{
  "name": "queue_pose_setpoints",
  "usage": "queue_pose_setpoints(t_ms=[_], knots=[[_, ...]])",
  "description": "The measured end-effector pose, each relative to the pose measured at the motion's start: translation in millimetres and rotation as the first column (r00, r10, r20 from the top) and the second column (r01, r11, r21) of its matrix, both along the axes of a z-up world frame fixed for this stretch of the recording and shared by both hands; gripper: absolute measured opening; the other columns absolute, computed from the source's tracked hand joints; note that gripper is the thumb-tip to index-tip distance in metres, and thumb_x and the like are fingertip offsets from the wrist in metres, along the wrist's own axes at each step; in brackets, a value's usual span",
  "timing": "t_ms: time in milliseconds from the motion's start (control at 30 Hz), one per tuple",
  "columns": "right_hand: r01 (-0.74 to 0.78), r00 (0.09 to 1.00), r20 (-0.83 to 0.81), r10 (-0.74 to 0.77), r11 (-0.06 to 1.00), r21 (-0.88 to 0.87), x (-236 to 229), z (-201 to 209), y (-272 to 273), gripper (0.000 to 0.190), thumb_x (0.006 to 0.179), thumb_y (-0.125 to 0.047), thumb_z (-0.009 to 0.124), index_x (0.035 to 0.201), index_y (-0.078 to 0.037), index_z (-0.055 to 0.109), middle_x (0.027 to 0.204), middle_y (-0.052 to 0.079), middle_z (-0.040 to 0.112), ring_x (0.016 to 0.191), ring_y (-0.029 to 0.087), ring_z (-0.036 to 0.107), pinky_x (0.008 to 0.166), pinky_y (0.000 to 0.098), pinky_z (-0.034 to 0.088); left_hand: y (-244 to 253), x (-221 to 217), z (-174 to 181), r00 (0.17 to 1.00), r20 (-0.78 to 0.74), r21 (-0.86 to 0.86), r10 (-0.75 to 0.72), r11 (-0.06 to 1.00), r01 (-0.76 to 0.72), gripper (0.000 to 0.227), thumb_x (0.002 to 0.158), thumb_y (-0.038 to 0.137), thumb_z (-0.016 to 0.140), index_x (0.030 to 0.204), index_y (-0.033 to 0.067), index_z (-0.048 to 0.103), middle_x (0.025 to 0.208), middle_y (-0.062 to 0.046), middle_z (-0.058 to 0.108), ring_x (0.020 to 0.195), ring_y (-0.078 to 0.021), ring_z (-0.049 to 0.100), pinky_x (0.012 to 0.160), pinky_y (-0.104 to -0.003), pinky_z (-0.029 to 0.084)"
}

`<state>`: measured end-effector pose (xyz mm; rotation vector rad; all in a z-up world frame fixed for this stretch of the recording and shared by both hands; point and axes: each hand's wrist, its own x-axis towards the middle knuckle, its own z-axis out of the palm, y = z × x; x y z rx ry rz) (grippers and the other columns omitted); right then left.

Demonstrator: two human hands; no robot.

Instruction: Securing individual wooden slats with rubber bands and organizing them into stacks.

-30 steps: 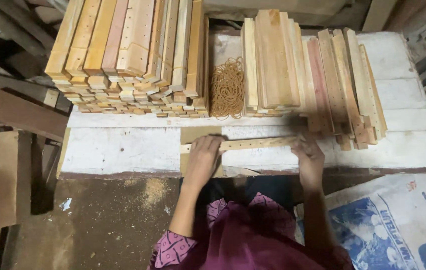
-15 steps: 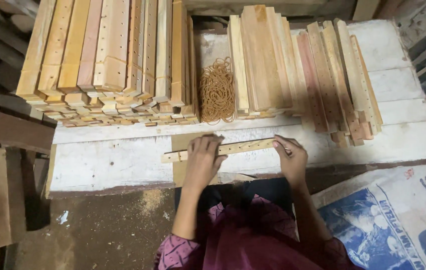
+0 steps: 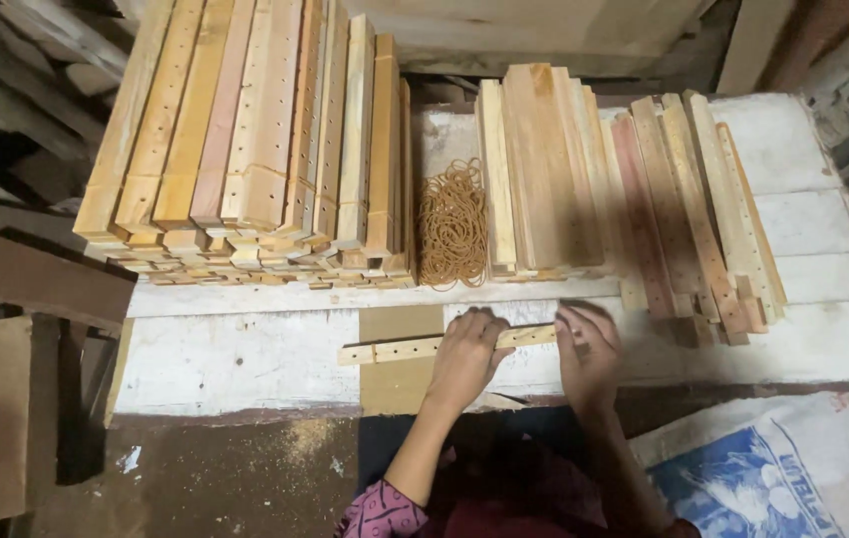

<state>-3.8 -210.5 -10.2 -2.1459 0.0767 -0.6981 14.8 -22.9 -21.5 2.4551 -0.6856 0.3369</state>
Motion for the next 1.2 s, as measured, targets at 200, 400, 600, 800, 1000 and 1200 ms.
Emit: queue_pose_setpoints(t_ms=[200, 400, 600, 800, 1000, 1200], knots=[[-0.418, 0.909, -0.056, 0.414, 0.897, -0.144, 53, 39, 48, 0.014, 0.095, -0.010, 0.071, 0.104, -0.013, 0.081, 0.101, 0.005, 0.079, 0.097, 0.030, 0.074, 0.084, 0.0382, 0.057, -1, 2, -18, 0.999, 0.036, 0.019, -0.002, 1.000, 0.001, 0.038, 0.084, 0.034, 0.076, 0.108, 0.0062, 0.071, 0.098, -0.010, 0.063, 0.103, -0.0284, 0.061, 0.094, -0.041, 0.047], [-0.557, 0.831, -0.204, 0.518, 0.779, -0.289, 134, 4, 97, 0.025, 0.097, 0.006, 0.054, 0.110, 0.004, 0.076, 0.103, 0.023, 0.073, 0.097, 0.046, 0.066, 0.087, 0.0570, 0.051, -1, 3, -27, 1.000, -0.009, 0.011, 0.000, 1.000, 0.000, 0.040, 0.082, 0.030, 0.079, 0.109, 0.0021, 0.072, 0.104, -0.014, 0.065, 0.114, -0.0337, 0.059, 0.094, -0.043, 0.047], [-0.460, 0.863, -0.180, 0.473, 0.584, -0.669, 169, -43, 101, 0.019, 0.088, -0.011, 0.067, 0.097, -0.021, 0.080, 0.101, -0.002, 0.072, 0.106, 0.023, 0.062, 0.089, 0.0313, 0.051, 2, 2, -18, 0.998, -0.069, 0.017, -0.007, 1.000, 0.009, 0.040, 0.083, 0.030, 0.078, 0.114, 0.0056, 0.071, 0.109, -0.011, 0.065, 0.117, -0.0302, 0.058, 0.096, -0.041, 0.047], [-0.584, 0.739, -0.650, 0.174, 0.647, -0.490, 187, -38, 87, 0.018, 0.088, -0.035, 0.070, 0.099, -0.030, 0.083, 0.098, 0.001, 0.077, 0.103, 0.030, 0.073, 0.087, 0.0458, 0.061, 6, 2, -2, 0.998, -0.065, -0.012, -0.025, 1.000, 0.024, 0.037, 0.081, 0.030, 0.079, 0.109, 0.0069, 0.072, 0.097, -0.008, 0.063, 0.105, -0.0284, 0.059, 0.091, -0.040, 0.048], [-0.518, 0.796, -0.503, 0.336, 0.809, -0.279, 238, -29, 94, 0.019, 0.086, -0.014, 0.066, 0.087, -0.027, 0.081, 0.088, 0.002, 0.078, 0.096, 0.031, 0.074, 0.080, 0.0416, 0.059, 8, 0, 7, 0.998, -0.059, -0.042, -0.019, 0.999, 0.017, 0.036, 0.081, 0.030, 0.079, 0.108, 0.0089, 0.071, 0.093, -0.005, 0.060, 0.100, -0.0259, 0.059, 0.088, -0.038, 0.048], [-0.371, 0.839, -0.506, 0.201, 0.892, -0.260, 262, -20, 126, 0.015, 0.087, -0.023, 0.072, 0.098, -0.024, 0.082, 0.089, 0.013, 0.079, 0.099, 0.039, 0.074, 0.085, 0.0489, 0.059, 10, 2, 8, 0.995, -0.093, -0.036, -0.033, 0.999, 0.030, 0.036, 0.083, 0.030, 0.078, 0.110, 0.0070, 0.070, 0.097, -0.007, 0.061, 0.100, -0.0263, 0.058, 0.091, -0.038, 0.047]])
